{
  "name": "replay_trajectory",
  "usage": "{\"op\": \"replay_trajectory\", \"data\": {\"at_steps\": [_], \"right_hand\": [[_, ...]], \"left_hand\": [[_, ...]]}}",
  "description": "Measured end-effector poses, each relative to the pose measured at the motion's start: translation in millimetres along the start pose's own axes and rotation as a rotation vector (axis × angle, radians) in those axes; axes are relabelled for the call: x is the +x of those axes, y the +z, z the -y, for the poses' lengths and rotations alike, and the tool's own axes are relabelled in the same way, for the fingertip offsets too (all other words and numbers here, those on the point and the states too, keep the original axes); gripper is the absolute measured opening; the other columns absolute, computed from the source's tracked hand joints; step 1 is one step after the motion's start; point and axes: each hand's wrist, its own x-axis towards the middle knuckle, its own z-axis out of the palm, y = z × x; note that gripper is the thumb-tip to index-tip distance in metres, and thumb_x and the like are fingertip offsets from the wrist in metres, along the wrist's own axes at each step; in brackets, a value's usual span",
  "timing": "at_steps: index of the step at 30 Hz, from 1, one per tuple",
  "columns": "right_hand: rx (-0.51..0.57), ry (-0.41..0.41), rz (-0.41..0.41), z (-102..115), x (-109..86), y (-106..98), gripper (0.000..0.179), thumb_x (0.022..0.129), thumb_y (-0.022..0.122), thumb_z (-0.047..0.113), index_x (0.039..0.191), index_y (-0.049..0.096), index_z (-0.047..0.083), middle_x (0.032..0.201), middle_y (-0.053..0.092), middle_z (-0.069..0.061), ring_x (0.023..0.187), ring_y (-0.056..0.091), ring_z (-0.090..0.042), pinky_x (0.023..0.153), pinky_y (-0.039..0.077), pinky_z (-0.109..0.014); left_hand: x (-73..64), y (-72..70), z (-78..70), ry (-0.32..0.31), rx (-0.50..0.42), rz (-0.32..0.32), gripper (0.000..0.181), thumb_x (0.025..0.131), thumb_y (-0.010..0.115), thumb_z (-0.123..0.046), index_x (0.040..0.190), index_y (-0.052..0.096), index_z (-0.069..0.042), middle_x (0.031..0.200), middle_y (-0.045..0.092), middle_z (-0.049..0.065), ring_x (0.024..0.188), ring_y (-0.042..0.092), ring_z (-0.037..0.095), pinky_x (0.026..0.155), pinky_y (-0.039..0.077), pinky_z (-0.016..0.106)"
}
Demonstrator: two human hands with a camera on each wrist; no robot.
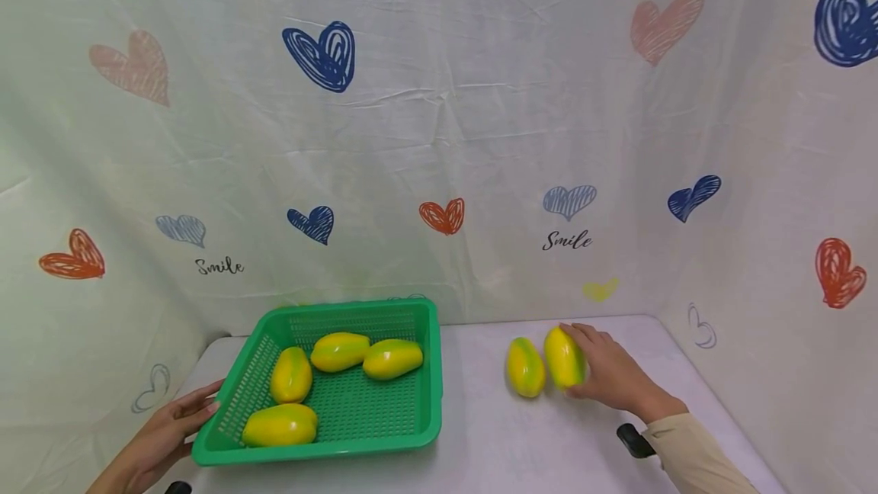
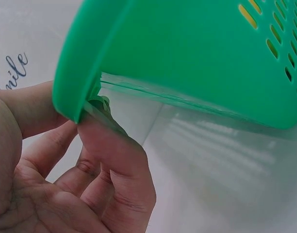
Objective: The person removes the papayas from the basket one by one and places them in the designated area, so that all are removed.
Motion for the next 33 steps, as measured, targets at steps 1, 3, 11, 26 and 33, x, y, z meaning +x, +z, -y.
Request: {"op": "replay_trajectory", "data": {"at_steps": [1,3,11,26,33], "right_hand": [[0.002,0.001,0.003,-1.2,-0.1,1.4,0.101,0.056,0.088,0.037,0.139,0.038,0.009,0.136,0.041,-0.016,0.114,0.044,-0.037,0.090,0.040,-0.058],[0.003,0.001,0.005,-3.4,-0.3,4.2,0.100,0.057,0.088,0.037,0.139,0.038,0.008,0.136,0.041,-0.016,0.113,0.044,-0.037,0.090,0.040,-0.058],[0.000,-0.018,-0.009,-9.5,-0.5,13.4,0.100,0.056,0.088,0.035,0.138,0.039,0.007,0.135,0.042,-0.016,0.111,0.046,-0.037,0.090,0.041,-0.056],[0.012,-0.001,0.019,-14.0,3.5,22.7,0.101,0.057,0.088,0.035,0.139,0.038,0.006,0.135,0.041,-0.018,0.112,0.045,-0.038,0.090,0.040,-0.057],[0.009,-0.003,0.022,-13.3,4.1,25.4,0.100,0.057,0.088,0.034,0.139,0.037,0.006,0.135,0.040,-0.018,0.112,0.045,-0.038,0.091,0.040,-0.056]], "left_hand": [[-0.1,0.0,0.1,0.001,0.000,0.002,0.071,0.090,0.061,-0.027,0.145,0.024,-0.002,0.136,0.026,0.031,0.090,0.055,0.025,0.079,0.050,0.044],[-0.4,0.0,0.2,0.000,-0.007,-0.002,0.070,0.090,0.062,-0.026,0.145,0.024,-0.002,0.136,0.026,0.031,0.091,0.055,0.026,0.079,0.050,0.044],[-2.6,0.2,-0.1,0.007,-0.009,-0.004,0.072,0.088,0.064,-0.026,0.145,0.026,-0.004,0.137,0.028,0.030,0.091,0.056,0.027,0.080,0.050,0.045],[-1.8,1.2,-0.2,0.013,-0.002,-0.009,0.072,0.089,0.063,-0.028,0.145,0.025,-0.003,0.138,0.027,0.030,0.093,0.056,0.026,0.080,0.050,0.045],[-1.7,1.8,-0.3,0.007,-0.014,-0.013,0.071,0.089,0.062,-0.027,0.145,0.025,-0.004,0.140,0.024,0.030,0.092,0.056,0.026,0.080,0.050,0.044]]}}
